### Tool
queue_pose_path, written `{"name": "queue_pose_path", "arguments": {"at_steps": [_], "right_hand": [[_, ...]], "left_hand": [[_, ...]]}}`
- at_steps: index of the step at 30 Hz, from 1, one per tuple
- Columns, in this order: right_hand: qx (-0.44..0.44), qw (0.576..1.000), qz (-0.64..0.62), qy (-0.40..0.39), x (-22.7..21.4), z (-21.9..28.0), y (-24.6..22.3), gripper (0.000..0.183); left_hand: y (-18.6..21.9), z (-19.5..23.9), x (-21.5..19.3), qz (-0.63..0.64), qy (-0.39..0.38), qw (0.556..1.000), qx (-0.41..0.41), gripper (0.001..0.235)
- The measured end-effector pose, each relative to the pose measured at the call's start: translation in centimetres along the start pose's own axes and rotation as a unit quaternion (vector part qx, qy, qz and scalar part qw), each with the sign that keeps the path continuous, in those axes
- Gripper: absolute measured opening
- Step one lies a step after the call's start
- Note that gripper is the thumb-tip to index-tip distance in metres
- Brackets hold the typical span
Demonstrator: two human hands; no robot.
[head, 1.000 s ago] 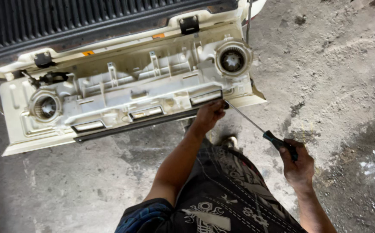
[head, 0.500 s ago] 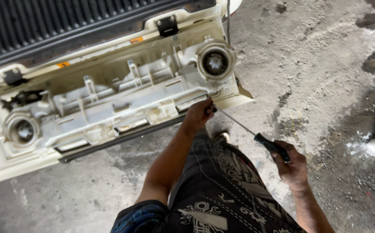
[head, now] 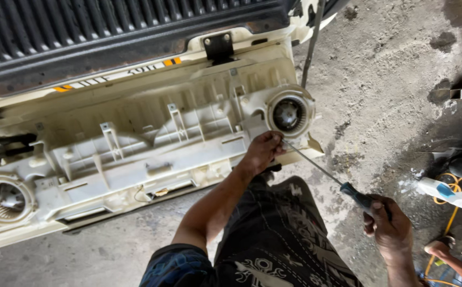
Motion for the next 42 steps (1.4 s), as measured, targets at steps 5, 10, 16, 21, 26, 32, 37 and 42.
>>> {"name": "queue_pose_path", "arguments": {"at_steps": [5, 10, 16, 21, 26, 32, 37, 42], "right_hand": [[0.131, 0.991, -0.032, 0.005, 1.1, -1.5, -1.2, 0.035], [-0.157, 0.936, 0.315, -0.029, 6.3, -1.3, -11.1, 0.037], [-0.144, 0.916, 0.373, -0.028, 9.2, -2.0, -16.6, 0.039], [-0.244, 0.855, 0.451, -0.077, 13.6, -2.5, -20.5, 0.039], [-0.233, 0.824, 0.501, -0.128, 17.0, -4.2, -23.1, 0.038], [-0.288, 0.673, 0.648, -0.21, 20.8, -5.6, -26.2, 0.033], [-0.17, 0.712, 0.644, -0.222, 21.9, -8.3, -27.1, 0.043], [-0.22, 0.649, 0.687, -0.241, 23.5, -9.4, -28.0, 0.051]], "left_hand": [[1.5, 0.4, -0.3, 0.077, -0.051, 0.995, 0.034, 0.024], [2.6, 0.5, -0.4, 0.22, -0.064, 0.971, 0.072, 0.022], [2.3, -0.2, -0.3, 0.274, -0.067, 0.957, 0.067, 0.027], [2.3, -1.0, -0.5, 0.307, -0.04, 0.948, 0.066, 0.03], [2.4, -1.3, -0.7, 0.307, -0.013, 0.951, 0.036, 0.032], [2.9, -1.3, -0.4, 0.308, -0.018, 0.95, 0.048, 0.034], [2.8, -1.4, -0.5, 0.317, -0.019, 0.947, 0.049, 0.033], [2.6, -1.3, -0.9, 0.305, -0.001, 0.951, 0.04, 0.032]]}}
Point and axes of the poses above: each hand's wrist, its own z-axis away from the middle knuckle, its own x-axis out of the palm, y = z × x, the point moved 7 cm from there along -z, towards the middle knuckle, and after that the axes turned 15 degrees about -y, right-handed, at the moved point
